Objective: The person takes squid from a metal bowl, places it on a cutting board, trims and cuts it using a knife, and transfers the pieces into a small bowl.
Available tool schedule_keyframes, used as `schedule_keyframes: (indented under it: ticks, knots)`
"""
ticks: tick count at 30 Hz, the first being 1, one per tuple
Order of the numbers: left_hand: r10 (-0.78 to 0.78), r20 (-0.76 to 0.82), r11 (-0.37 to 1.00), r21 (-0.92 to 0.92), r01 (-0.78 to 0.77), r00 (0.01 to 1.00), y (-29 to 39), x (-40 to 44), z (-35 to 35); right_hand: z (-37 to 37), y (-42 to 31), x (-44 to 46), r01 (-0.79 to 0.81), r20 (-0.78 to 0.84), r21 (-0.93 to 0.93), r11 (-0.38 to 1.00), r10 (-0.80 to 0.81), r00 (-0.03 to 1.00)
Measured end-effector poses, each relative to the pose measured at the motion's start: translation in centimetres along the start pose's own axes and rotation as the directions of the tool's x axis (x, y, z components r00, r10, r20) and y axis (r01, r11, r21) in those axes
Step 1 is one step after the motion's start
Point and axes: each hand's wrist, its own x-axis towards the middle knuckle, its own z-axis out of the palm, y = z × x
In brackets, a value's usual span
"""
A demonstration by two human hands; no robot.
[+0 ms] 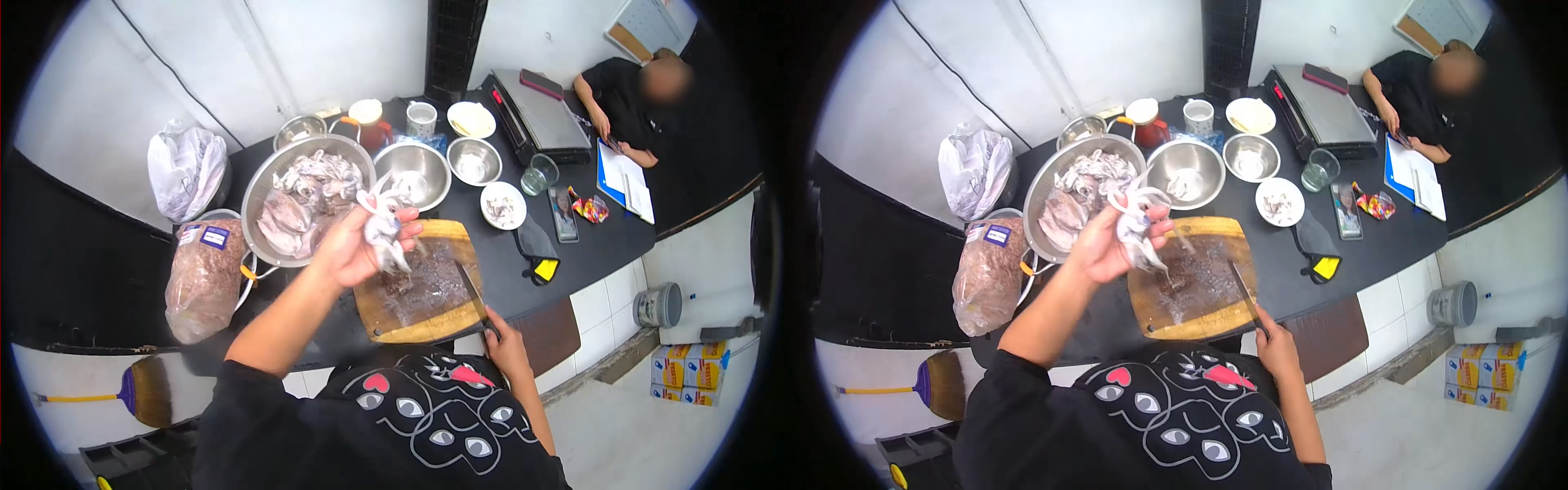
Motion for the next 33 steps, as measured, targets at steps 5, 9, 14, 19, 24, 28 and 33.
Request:
schedule_keyframes:
  ticks: [5, 9, 14, 19, 24, 28, 33]
  knots:
    - [0.095, -0.392, 0.948, -0.246, -0.204, 0.915, -7.6, 1.1, -0.3, -0.7, 0.8, -0.9, 0.044, -0.054, 0.086, 0.995, -0.039, 0.998]
    - [0.137, -0.584, 0.839, -0.360, -0.407, 0.800, -12.3, 4.0, -4.2, -1.0, 1.1, -1.2, 0.027, -0.037, 0.067, 0.997, -0.025, 0.999]
    - [-0.156, -0.740, 0.956, -0.279, -0.087, 0.655, -18.8, 5.2, -7.6, -1.9, 0.7, -1.7, -0.030, 0.006, 0.061, 0.998, 0.030, 1.000]
    - [-0.202, -0.420, 0.836, 0.397, 0.379, 0.885, -19.8, 2.3, -11.5, -2.0, 2.4, -2.3, 0.004, -0.012, 0.082, 0.997, -0.003, 1.000]
    - [0.465, 0.276, -0.311, 0.941, -0.136, 0.841, -15.3, 3.6, -11.2, -2.1, 2.7, -2.5, -0.040, 0.059, 0.113, 0.993, 0.033, 0.998]
    - [0.263, 0.285, -0.457, 0.878, -0.141, 0.922, -14.9, 6.1, -10.6, -2.0, 2.4, -1.7, -0.039, 0.190, 0.055, 0.998, 0.028, 0.981]
    - [0.131, 0.158, -0.532, 0.844, -0.065, 0.979, -15.6, 8.4, -11.2, -1.6, 2.3, -0.3, -0.001, 0.263, -0.004, 1.000, 0.002, 0.965]
